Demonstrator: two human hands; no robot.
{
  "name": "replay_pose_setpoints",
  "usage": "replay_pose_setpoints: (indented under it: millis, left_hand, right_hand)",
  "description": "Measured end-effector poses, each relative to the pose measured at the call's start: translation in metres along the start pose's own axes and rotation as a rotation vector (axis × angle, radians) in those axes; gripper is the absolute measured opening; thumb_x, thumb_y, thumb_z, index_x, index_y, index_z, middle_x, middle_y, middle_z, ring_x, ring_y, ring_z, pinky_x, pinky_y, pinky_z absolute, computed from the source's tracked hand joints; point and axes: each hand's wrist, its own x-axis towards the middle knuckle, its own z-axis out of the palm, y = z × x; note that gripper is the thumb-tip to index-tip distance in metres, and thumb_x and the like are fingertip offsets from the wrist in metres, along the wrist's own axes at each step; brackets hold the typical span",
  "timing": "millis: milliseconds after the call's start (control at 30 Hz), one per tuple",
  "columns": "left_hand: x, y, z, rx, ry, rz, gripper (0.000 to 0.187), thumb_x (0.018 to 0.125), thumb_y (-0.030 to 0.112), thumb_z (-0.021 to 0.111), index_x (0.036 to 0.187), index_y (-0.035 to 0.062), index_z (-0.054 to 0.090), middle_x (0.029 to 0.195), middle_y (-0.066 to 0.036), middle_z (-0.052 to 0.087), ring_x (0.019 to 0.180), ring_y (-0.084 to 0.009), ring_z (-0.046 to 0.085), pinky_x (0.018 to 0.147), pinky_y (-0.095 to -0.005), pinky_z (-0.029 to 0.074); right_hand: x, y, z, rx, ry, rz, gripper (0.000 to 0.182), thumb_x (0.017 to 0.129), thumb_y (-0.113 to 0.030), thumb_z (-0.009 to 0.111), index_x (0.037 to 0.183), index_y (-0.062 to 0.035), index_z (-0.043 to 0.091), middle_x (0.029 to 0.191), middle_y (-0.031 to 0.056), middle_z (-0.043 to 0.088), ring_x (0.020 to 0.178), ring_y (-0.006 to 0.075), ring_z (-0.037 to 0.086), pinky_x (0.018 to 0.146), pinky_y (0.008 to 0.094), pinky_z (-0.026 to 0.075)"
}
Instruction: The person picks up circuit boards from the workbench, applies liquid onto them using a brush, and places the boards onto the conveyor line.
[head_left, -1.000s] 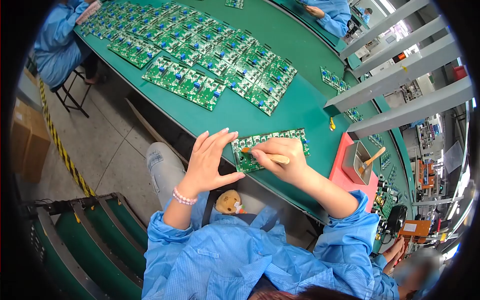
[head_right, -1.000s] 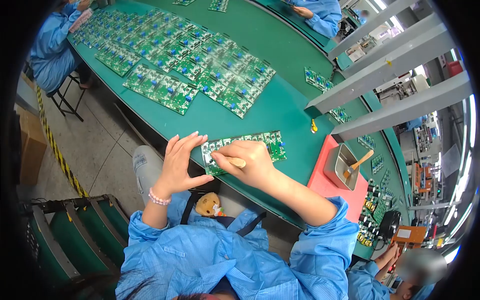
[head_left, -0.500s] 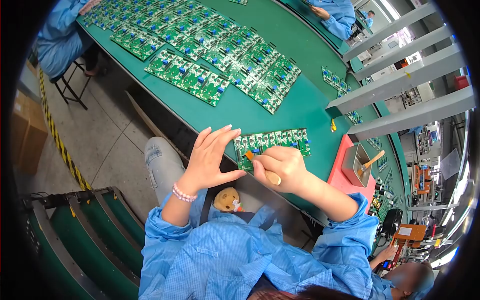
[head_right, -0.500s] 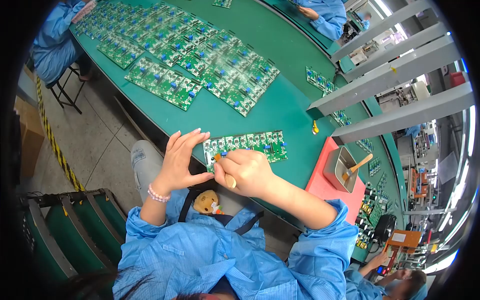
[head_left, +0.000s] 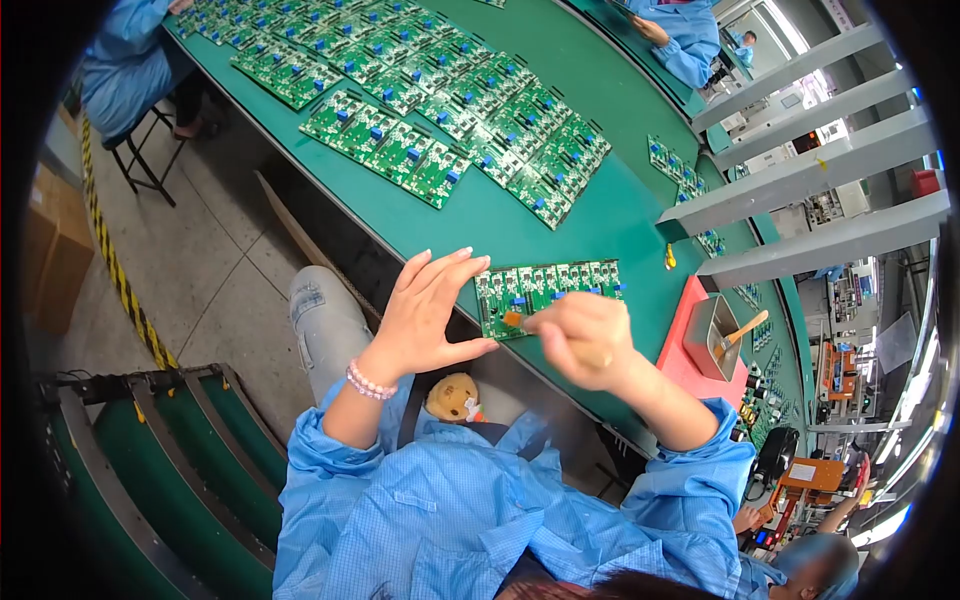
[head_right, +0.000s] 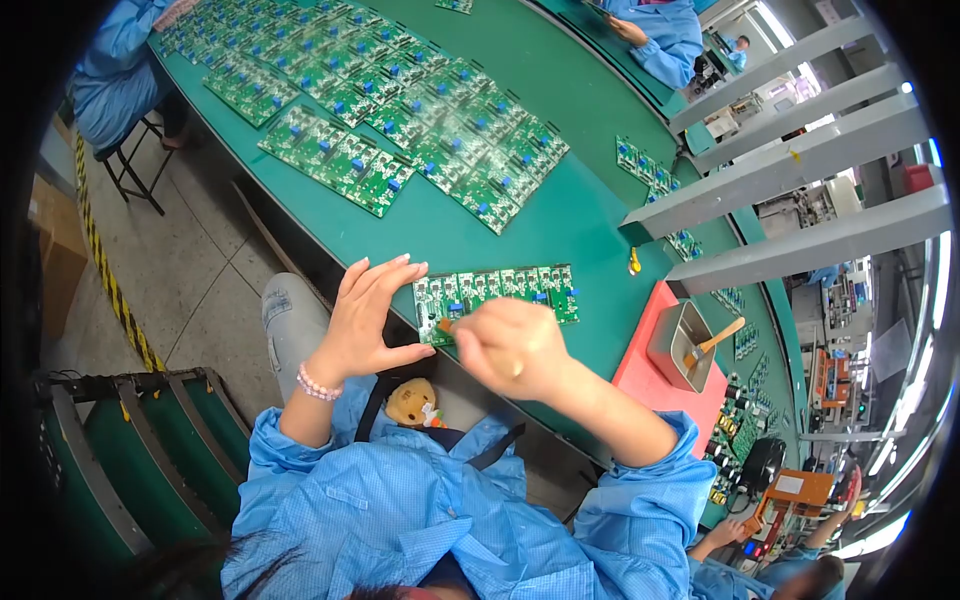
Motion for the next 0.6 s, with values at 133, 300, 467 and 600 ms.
replay_pose_setpoints:
  millis: [133, 300, 467, 600]
  left_hand:
    - [0.000, 0.001, 0.000, 0.002, -0.002, -0.006, 0.087, 0.069, 0.047, 0.079, 0.138, 0.0074, 0.042, 0.136, -0.004, 0.057, 0.133, -0.0247, 0.046, 0.112, -0.0459, 0.024]
    - [0.000, 0.000, -0.001, 0.005, -0.008, -0.009, 0.087, 0.069, 0.047, 0.079, 0.138, 0.0072, 0.042, 0.135, -0.004, 0.058, 0.133, -0.0248, 0.045, 0.112, -0.0458, 0.024]
    - [0.000, 0.000, 0.001, 0.005, 0.002, 0.011, 0.087, 0.069, 0.047, 0.079, 0.138, 0.0067, 0.042, 0.133, -0.005, 0.059, 0.133, -0.0250, 0.046, 0.112, -0.0454, 0.023]
    - [0.001, 0.000, 0.001, 0.006, 0.009, 0.015, 0.087, 0.069, 0.046, 0.079, 0.137, 0.0060, 0.043, 0.133, -0.006, 0.059, 0.133, -0.0251, 0.046, 0.112, -0.0451, 0.023]
  right_hand:
    - [0.006, 0.015, -0.008, 0.399, -0.043, 0.318, 0.024, 0.094, -0.013, 0.050, 0.087, 0.0001, 0.070, 0.075, 0.0106, 0.067, 0.064, 0.0199, 0.063, 0.060, 0.0310, 0.048]
    - [0.002, 0.022, 0.003, 0.462, -0.090, 0.306, 0.024, 0.095, -0.013, 0.051, 0.087, 0.0006, 0.068, 0.076, 0.0101, 0.066, 0.066, 0.0189, 0.062, 0.061, 0.0303, 0.047]
    - [-0.004, 0.023, 0.007, 0.379, -0.092, 0.335, 0.018, 0.093, -0.013, 0.055, 0.085, -0.0020, 0.067, 0.075, 0.0120, 0.065, 0.067, 0.0264, 0.064, 0.062, 0.0363, 0.050]
    - [-0.007, 0.020, -0.007, 0.276, -0.118, 0.364, 0.018, 0.093, -0.012, 0.055, 0.084, -0.0016, 0.067, 0.073, 0.0124, 0.064, 0.066, 0.0274, 0.063, 0.061, 0.0371, 0.050]
